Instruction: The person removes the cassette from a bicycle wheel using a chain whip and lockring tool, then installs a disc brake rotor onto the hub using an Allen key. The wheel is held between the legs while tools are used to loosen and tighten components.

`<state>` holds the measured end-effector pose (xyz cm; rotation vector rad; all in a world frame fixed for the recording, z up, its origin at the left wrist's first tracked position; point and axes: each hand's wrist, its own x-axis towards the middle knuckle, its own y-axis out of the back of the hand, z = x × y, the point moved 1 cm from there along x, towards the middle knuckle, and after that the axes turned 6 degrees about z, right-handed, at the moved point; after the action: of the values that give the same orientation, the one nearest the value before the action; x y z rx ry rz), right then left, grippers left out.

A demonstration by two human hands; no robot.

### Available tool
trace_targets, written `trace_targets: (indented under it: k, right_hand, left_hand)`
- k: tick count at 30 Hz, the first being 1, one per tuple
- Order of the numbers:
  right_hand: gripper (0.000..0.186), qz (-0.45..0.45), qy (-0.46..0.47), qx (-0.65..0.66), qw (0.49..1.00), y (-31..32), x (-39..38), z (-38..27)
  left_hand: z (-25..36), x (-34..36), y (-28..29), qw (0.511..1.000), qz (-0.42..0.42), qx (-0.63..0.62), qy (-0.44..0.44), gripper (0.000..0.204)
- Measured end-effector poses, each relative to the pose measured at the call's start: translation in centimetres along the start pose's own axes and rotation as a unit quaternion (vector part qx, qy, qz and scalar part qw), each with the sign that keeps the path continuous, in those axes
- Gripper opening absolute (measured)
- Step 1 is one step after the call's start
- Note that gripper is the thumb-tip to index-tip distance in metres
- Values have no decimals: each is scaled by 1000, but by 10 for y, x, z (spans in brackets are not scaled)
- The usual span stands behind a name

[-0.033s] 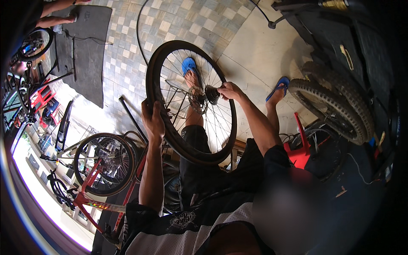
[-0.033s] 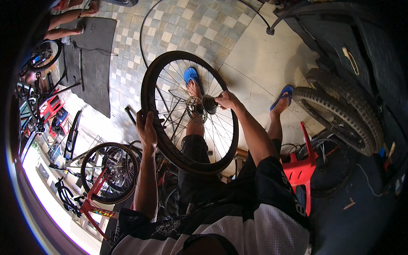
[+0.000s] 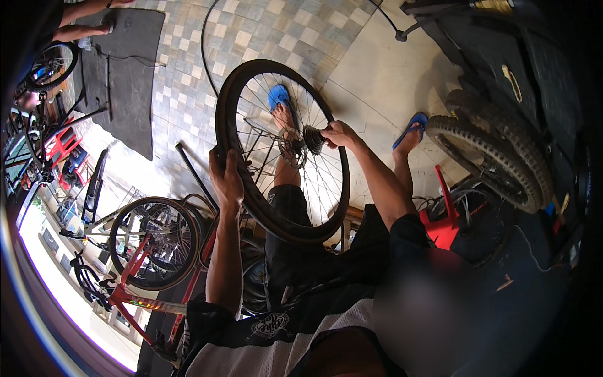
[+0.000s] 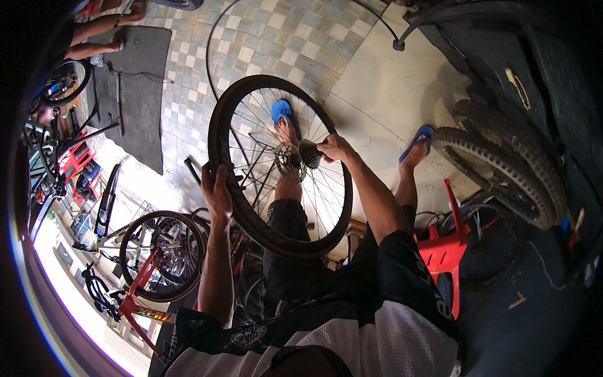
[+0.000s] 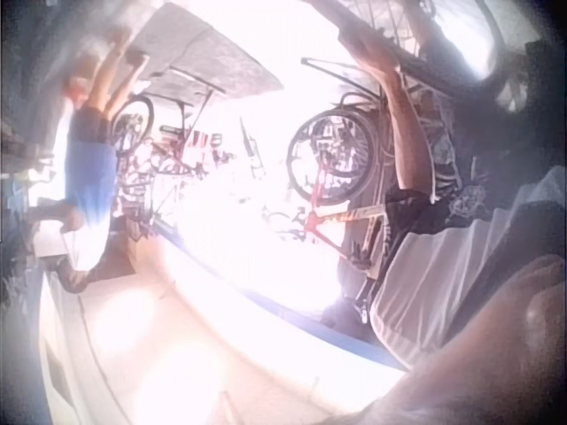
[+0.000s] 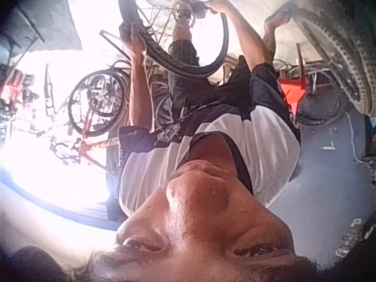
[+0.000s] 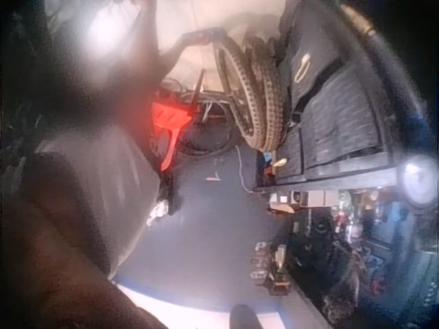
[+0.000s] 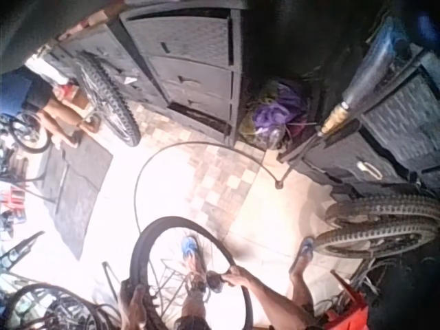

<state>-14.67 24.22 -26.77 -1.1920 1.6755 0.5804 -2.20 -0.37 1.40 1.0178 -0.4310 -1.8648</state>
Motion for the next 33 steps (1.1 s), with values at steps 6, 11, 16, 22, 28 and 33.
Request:
trace_targets:
  k: [6, 11, 16, 22, 28, 33]
  right_hand:
    - [23, 80, 187, -199, 959, 1, 0, -15]
    - [28, 52, 159, -67, 984, -3, 6, -3]
    - [29, 8, 8, -80, 997, 4, 5, -10]
    - [26, 67, 212, -209, 952, -3, 5, -3]
    - [29, 33, 97, -46, 994, 0, -2, -4]
    - [26, 0, 4, 5, 1000, 0, 11, 5]
  left_hand:
    - [-9, 8, 0, 999, 18, 39, -20, 32]
    - [-11, 7, 3, 997, 19, 74, -18, 34]
    - [22, -8, -5, 1000, 4, 20, 10, 35]
    - [-2, -2, 0, 999, 12, 49, -5, 39]
    - [-26, 1, 6, 995, 49, 73, -40, 44]
    - [2, -4, 1, 993, 19, 105, -52, 44]
